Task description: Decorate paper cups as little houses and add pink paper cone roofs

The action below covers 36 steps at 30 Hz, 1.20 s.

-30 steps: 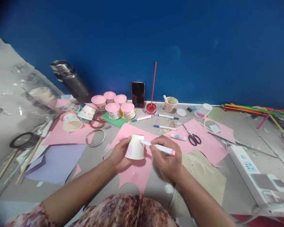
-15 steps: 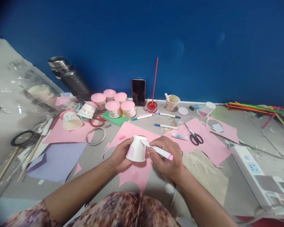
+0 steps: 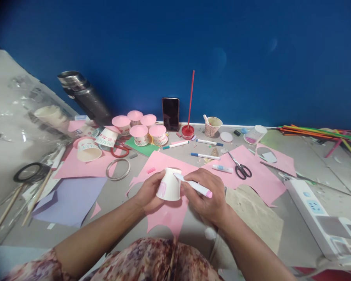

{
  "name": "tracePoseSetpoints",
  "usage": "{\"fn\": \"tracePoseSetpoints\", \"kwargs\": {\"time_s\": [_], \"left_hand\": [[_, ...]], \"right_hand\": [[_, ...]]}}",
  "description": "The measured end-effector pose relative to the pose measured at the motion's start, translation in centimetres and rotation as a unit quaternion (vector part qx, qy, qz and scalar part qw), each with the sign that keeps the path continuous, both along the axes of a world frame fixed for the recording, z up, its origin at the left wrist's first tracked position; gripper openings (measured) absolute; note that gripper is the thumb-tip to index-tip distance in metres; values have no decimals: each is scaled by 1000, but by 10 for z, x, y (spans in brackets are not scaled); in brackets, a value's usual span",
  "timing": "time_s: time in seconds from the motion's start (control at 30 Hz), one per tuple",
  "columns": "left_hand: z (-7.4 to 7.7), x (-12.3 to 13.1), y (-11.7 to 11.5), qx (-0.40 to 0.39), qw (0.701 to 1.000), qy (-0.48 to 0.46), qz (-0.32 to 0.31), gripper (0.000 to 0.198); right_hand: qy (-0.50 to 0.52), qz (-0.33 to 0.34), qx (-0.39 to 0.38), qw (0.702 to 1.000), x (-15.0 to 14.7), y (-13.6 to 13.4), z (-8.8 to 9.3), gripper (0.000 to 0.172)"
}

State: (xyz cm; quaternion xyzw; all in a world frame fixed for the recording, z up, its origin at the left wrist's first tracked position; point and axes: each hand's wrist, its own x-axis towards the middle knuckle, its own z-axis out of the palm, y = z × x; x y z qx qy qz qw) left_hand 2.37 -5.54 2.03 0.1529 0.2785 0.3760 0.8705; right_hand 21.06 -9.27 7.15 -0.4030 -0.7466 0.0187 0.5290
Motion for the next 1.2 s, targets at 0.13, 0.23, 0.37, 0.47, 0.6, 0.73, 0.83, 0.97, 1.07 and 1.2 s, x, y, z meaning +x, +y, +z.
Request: {"fn": "tracePoseSetpoints", "kwargs": {"time_s": [0.13, 0.23, 0.37, 0.47, 0.6, 0.73, 0.83, 0.97, 1.07, 1.2], "left_hand": [[0, 0, 1, -4, 1000, 3, -2, 31], [-2, -1, 1, -7, 1000, 5, 0, 31], [-4, -2, 1, -7, 1000, 6, -2, 31], [-4, -2, 1, 2, 1000, 0, -6, 32], [-3, -1, 2, 6, 1000, -2, -12, 32], [-3, -1, 2, 8, 1000, -1, -15, 32], [-4, -1, 2, 11, 1000, -6, -18, 32], [-5, -1, 2, 9, 1000, -8, -23, 34], [-6, -2, 2, 5, 1000, -8, -21, 35], [-5, -2, 1, 6, 1000, -12, -27, 37]], "right_hand": [[0, 1, -4, 1000, 1, -1, -1, 10], [1, 6, -7, 1000, 0, -2, 0, 11], [4, 16, -2, 1000, -1, -2, 2, 13], [0, 20, -5, 1000, 0, -2, 3, 12], [-6, 23, -4, 1000, 0, -3, 4, 10], [0, 27, -2, 1000, -1, -3, 5, 11], [4, 28, 0, 1000, -1, -3, 6, 11], [5, 20, -1, 1000, -1, -4, 6, 12], [16, 2, 6, 1000, -1, -4, 5, 13], [19, -6, 15, 1000, 0, -3, 3, 12]]}}
